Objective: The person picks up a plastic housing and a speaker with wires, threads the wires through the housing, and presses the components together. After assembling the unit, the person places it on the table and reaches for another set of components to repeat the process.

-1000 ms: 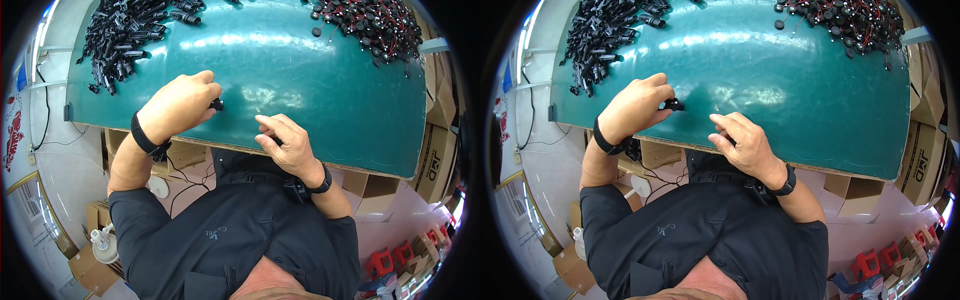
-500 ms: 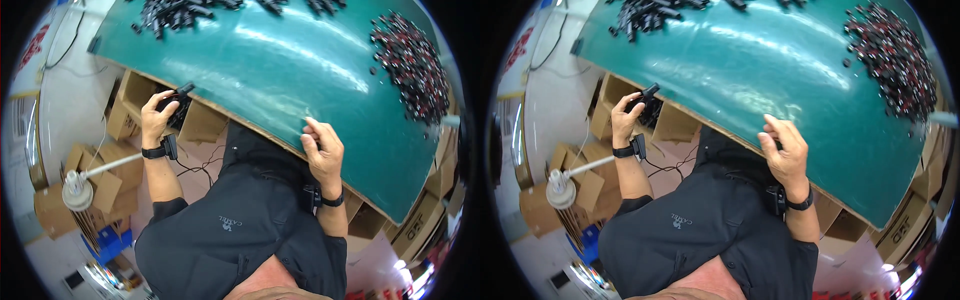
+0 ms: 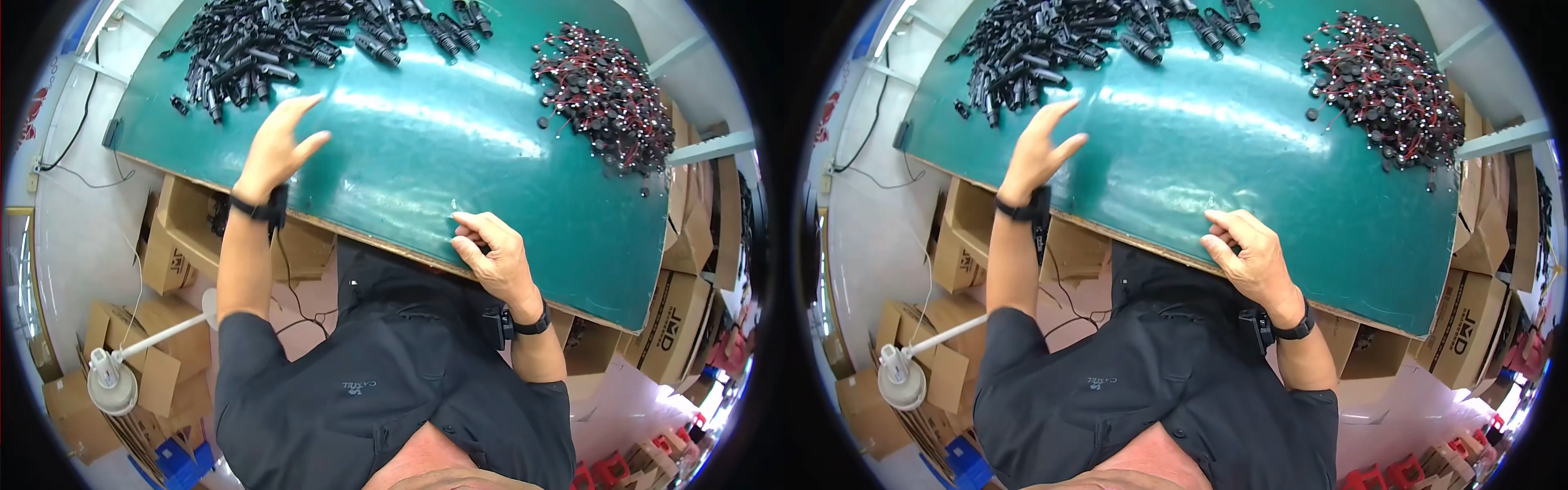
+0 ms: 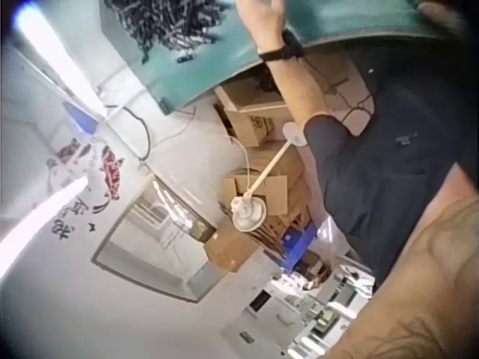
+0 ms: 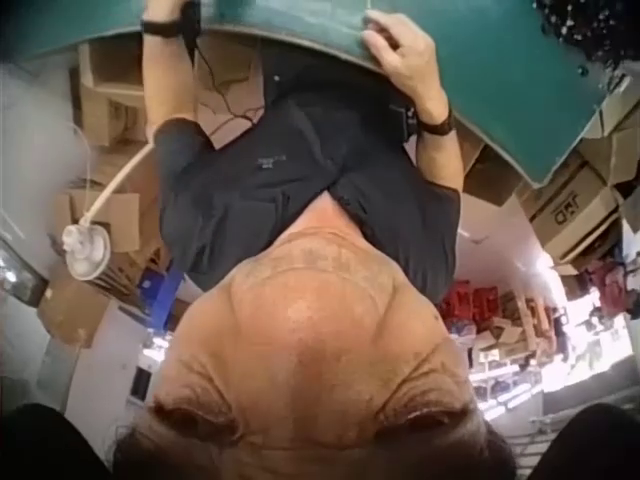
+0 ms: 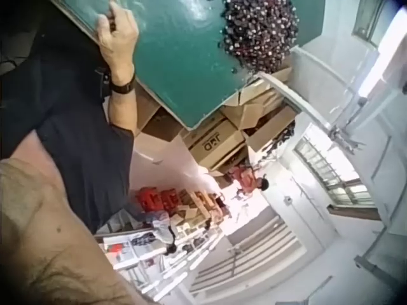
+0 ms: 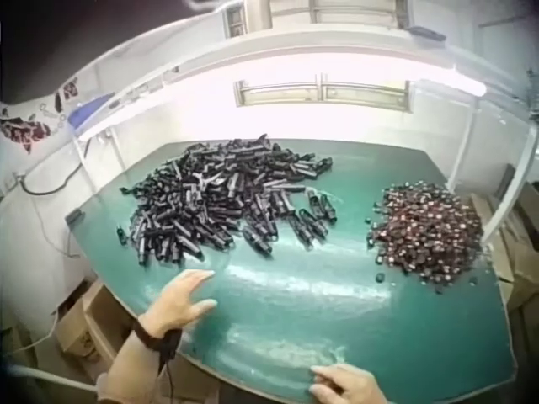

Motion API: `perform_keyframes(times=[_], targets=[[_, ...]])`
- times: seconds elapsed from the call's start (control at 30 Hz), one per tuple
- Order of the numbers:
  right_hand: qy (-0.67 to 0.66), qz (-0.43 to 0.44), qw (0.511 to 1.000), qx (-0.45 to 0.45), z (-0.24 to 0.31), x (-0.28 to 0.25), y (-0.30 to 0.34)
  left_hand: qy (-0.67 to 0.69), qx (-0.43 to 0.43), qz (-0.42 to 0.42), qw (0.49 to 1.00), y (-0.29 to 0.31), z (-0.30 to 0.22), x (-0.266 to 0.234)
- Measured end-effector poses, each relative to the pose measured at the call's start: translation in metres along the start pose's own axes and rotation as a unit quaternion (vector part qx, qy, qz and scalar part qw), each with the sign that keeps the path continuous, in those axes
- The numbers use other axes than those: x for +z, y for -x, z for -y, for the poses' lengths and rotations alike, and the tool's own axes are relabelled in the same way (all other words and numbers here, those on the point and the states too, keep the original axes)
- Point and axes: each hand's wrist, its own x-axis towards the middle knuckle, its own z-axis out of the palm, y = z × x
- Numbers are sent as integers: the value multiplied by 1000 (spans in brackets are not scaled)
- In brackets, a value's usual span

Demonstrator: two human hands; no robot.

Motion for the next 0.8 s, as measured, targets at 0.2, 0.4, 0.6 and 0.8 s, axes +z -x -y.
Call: perform_keyframes(times=[0.2,0.4,0.6,0.8], targets=[[66,-28,997,14,4,-28,-6,-133,112,23,985,-146,36,78],[186,-217,958,19,-35,-94,-66,-223,84,119,964,-162,20,83],[379,-261,887,32,-94,-116,-126,-103,38,195,975,-96,-52,66],[407,-183,894,21,-104,-108,-124,5,46,143,989,-35,-67,65]])
